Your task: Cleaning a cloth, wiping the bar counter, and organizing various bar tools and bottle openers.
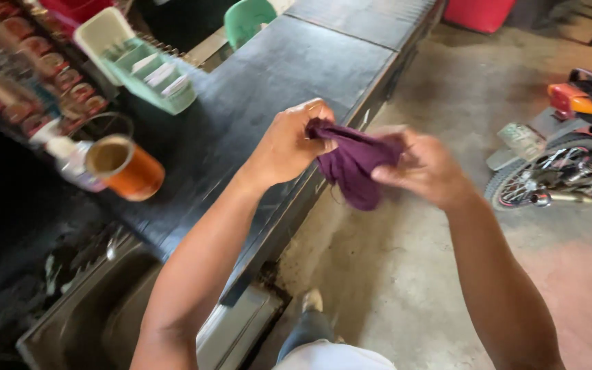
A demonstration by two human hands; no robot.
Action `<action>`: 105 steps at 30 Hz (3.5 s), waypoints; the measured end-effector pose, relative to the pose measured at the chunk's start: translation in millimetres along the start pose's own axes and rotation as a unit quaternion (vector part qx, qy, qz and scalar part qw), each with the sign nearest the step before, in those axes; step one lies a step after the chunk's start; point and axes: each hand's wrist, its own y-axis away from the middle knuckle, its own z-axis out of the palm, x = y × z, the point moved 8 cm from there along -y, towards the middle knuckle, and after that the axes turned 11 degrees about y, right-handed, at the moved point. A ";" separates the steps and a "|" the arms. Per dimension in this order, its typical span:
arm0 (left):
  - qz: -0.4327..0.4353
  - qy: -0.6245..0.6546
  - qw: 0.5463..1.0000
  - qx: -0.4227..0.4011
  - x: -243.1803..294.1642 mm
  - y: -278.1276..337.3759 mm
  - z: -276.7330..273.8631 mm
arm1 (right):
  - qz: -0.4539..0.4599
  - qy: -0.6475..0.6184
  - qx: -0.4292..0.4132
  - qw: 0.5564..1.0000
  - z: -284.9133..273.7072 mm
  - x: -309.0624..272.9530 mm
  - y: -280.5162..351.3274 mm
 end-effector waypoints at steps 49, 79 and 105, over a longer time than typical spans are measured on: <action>-0.300 -0.434 0.842 0.116 -261.2 -132.1 35.4 | -0.357 0.462 -0.341 0.736 48.1 250.4 -335.0; -0.198 -0.394 0.897 0.026 -300.6 -231.7 83.2 | -0.401 0.384 -0.420 0.718 -16.8 273.0 -312.3; -0.250 -0.554 0.784 0.128 -306.6 -282.8 66.3 | -0.440 0.388 -0.390 0.709 -33.8 297.6 -399.3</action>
